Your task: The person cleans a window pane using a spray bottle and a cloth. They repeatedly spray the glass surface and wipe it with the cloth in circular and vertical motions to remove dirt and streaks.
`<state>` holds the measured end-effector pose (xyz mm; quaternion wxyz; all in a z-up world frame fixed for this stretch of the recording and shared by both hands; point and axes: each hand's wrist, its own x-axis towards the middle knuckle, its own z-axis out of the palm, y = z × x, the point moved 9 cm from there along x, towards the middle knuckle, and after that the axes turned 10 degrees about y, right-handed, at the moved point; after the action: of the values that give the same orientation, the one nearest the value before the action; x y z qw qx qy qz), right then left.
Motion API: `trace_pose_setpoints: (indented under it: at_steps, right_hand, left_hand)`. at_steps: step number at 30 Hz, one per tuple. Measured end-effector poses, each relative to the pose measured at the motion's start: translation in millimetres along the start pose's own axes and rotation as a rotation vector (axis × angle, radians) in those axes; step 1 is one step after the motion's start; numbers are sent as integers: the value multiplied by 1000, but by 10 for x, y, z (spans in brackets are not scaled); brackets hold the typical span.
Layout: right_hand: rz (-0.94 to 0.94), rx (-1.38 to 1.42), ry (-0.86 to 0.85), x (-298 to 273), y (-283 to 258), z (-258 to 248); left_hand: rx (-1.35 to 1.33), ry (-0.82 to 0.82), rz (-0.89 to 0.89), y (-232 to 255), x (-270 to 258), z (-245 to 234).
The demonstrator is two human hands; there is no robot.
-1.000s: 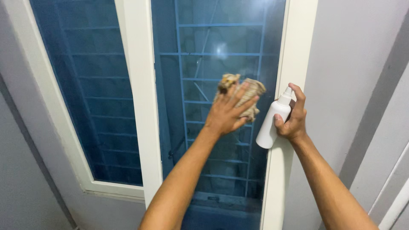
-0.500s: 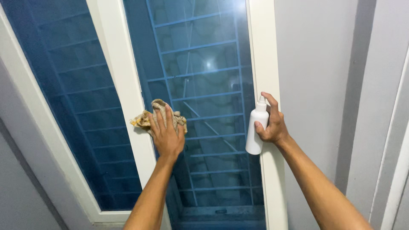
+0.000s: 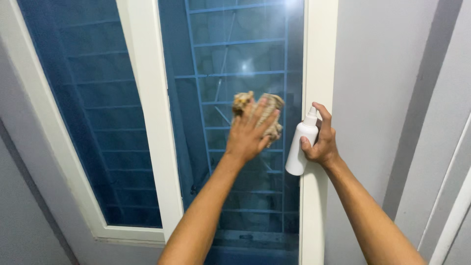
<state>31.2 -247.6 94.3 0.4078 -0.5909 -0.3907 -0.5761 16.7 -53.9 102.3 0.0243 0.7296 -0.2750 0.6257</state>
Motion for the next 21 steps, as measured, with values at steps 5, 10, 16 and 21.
trace_pose_setpoints:
  at_steps: [5,10,16,21]
  right_hand:
    - [7,-16,-3,-15,28,-4]
    - [32,-1,-15,-21,19,-4]
    - [40,-18,-11,-53,24,-3]
    - [16,-7,10,-28,7,-20]
  left_hand:
    - [235,-42,-142,-810,-350,-408]
    - [196,-83,-242,-1296,-887,-775]
    - [309,49,-299,-909,-606,-448]
    - [42,10,-103,82,-108,150]
